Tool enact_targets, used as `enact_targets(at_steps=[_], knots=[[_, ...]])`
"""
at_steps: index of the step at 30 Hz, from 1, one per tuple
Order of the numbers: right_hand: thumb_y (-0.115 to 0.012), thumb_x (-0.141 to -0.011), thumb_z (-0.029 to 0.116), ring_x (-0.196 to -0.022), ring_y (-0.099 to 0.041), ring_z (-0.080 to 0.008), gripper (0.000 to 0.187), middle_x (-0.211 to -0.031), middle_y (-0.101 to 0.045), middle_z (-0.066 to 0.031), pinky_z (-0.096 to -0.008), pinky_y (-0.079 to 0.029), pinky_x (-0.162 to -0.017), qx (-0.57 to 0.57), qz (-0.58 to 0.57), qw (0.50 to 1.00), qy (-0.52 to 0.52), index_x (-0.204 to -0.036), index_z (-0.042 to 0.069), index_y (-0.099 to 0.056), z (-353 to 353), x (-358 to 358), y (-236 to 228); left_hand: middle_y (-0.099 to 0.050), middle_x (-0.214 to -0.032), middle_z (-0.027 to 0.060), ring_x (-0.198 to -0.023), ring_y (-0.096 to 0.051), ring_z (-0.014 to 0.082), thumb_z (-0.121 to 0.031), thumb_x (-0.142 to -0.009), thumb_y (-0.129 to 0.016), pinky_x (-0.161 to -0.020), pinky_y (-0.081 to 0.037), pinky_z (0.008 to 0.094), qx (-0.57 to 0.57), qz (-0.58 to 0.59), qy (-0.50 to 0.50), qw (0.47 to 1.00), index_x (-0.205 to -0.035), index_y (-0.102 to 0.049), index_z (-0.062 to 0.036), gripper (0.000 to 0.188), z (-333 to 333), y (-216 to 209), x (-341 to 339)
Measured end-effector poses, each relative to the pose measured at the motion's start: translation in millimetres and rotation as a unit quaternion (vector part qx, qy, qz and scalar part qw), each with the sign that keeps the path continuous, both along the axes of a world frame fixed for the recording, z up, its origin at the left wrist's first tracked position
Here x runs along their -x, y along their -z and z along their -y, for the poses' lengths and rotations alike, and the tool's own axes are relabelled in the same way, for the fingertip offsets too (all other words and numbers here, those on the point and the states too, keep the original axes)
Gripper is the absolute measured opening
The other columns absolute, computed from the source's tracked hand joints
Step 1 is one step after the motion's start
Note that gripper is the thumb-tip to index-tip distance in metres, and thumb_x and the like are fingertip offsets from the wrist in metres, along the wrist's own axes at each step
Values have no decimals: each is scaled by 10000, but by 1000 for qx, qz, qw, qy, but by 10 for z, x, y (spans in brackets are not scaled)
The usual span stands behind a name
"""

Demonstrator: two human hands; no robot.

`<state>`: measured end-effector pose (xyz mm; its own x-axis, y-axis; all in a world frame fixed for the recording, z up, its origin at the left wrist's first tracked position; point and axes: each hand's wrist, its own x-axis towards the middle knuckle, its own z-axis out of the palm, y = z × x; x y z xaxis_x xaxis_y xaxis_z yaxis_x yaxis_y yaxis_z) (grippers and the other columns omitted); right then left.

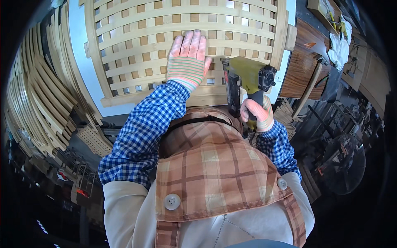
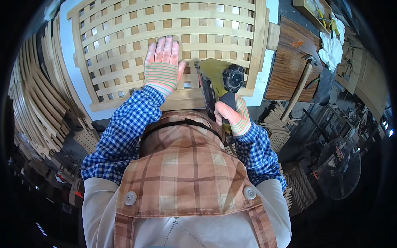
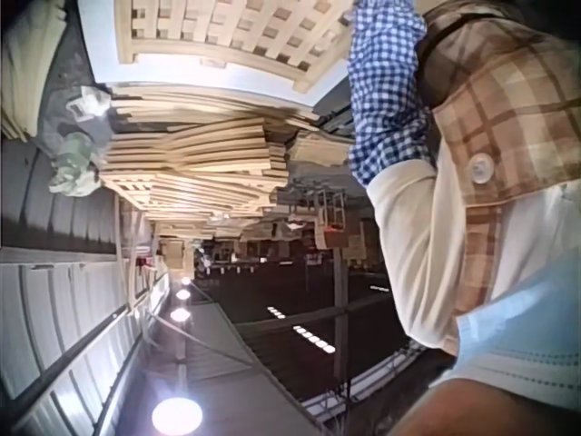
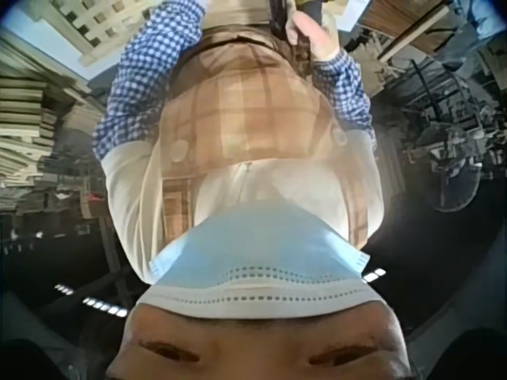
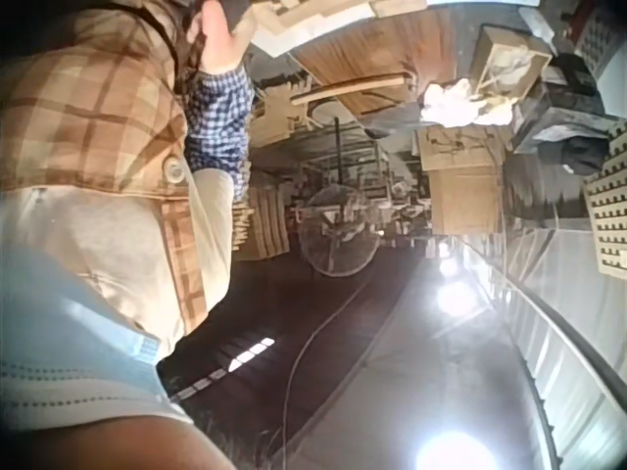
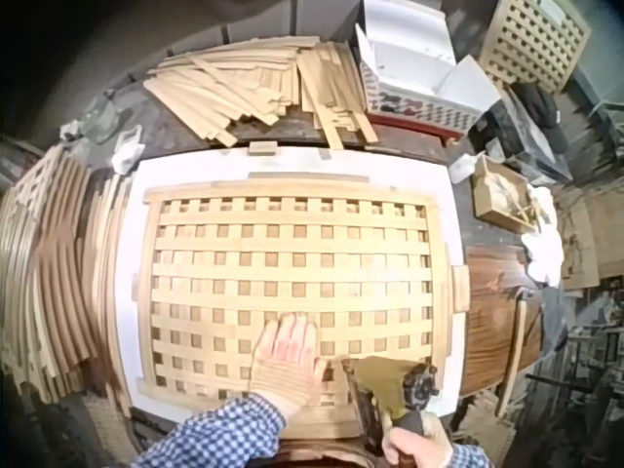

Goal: The person assembles wooden lattice panels by arranging wooden slats onto a frame, fastening them with a nail gun, and stacking the completed panel onto a pile.

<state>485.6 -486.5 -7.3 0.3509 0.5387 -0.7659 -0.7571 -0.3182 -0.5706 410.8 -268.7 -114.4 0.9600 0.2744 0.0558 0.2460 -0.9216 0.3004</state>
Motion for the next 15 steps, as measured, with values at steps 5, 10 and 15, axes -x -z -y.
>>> enact_targets(at_steps=[5, 10, 15], knots=[[-658, -818, 252, -495, -492, -120, 254, -583, -530, -46, -252, -384, -471, 10, 13, 1000, -23, -759, 48, -519, -304, -114, -63, -384, -1326, 156, -1260, -331, 307, -295, -719, -682, -1059, -234, 468, 37, 24, 3, 999, -1264, -395, -8, 680, 0, -18, -5], [-652, -824, 207, -485, -495, -122, 223, -591, -535, -47, -244, -388, -470, -3, -4, 1000, -10, -765, 43, -514, -541, -259, -9, -393, -1318, 154, -1259, -335, 303, -281, -719, -665, -1062, -230, 466, 42, 8, -6, 999, -1255, -408, -4, 656, -3, -76, -43], [-680, -813, 232, -477, -505, -144, 246, -582, -528, -59, -270, -405, -429, -14, 25, 998, 55, -802, 48, -518, -564, -462, -4, -409, -1308, 143, -1255, -350, 278, -273, -740, -628, -1079, -233, 415, 84, 23, 33, 996, -1237, -447, -10, 591, -88, -182, -390]])
